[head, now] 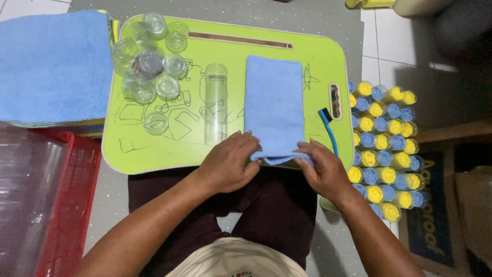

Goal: The person takes a blue cloth, brushes it with a toothbrush, folds it, and rolls it into a clear plastic tube. They then place a cap on the tube and set it aside. The process is repeated with a second blue cloth.

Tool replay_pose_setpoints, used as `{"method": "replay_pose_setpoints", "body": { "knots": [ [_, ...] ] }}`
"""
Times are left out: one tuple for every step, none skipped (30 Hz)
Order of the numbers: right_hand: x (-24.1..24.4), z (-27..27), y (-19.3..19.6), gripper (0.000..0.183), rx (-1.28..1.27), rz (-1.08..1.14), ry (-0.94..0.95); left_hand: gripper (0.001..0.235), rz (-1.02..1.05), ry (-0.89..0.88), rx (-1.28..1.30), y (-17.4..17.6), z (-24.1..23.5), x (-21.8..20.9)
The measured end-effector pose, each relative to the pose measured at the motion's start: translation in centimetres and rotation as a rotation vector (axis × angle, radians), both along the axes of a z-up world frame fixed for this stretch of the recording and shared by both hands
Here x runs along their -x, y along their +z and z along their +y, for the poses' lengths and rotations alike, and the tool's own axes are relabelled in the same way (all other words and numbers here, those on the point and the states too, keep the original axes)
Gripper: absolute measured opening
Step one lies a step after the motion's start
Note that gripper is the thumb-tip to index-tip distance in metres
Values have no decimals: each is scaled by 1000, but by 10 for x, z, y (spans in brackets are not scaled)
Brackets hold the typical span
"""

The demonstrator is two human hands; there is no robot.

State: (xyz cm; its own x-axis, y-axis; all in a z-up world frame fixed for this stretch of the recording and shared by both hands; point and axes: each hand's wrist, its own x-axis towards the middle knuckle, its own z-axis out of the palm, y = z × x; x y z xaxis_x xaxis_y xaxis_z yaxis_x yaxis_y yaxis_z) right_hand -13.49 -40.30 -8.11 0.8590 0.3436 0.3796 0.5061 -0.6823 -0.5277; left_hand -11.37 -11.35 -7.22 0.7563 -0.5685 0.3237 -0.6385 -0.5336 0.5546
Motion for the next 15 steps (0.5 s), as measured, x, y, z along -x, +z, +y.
{"method": "replay_pose_setpoints", "body": {
  "knots": [
    [-6,-4,2,20,-103,62,-18,29,126,58,127,5,-2,1],
    [-13,-5,6,20,-103,61,-17,29,124,59,127,6,-7,0],
    [-21,-5,10,18,-178,139,-49,23,141,90,281,8,-12,-1],
    [-28,-5,13,17,-253,216,-81,17,156,120,434,9,-17,-1],
    [-36,-3,15,17,-252,219,-76,17,157,125,436,4,-22,-4],
    [-44,0,17,15,-296,217,-87,21,211,218,442,0,-27,-6],
    [-53,3,19,14,-342,209,-99,25,260,309,447,-4,-32,-11],
    [-65,6,19,14,-341,207,-94,25,256,311,448,-1,-35,-19],
    [-74,9,19,15,-390,228,-97,32,308,402,418,1,-38,-25],
    [-84,12,18,17,-438,250,-99,39,359,492,387,3,-41,-31],
    [-93,13,15,17,-439,247,-99,39,356,491,387,3,-42,-39],
    [-101,15,12,16,-379,234,-152,43,431,530,327,2,-43,-47],
    [-108,17,8,16,-319,225,-205,46,510,569,266,1,-45,-53],
    [-109,21,13,16,-319,226,-206,46,510,568,265,1,-46,-58],
    [-112,25,17,16,-212,302,-296,47,538,574,215,1,-47,-63]
  ]
}}
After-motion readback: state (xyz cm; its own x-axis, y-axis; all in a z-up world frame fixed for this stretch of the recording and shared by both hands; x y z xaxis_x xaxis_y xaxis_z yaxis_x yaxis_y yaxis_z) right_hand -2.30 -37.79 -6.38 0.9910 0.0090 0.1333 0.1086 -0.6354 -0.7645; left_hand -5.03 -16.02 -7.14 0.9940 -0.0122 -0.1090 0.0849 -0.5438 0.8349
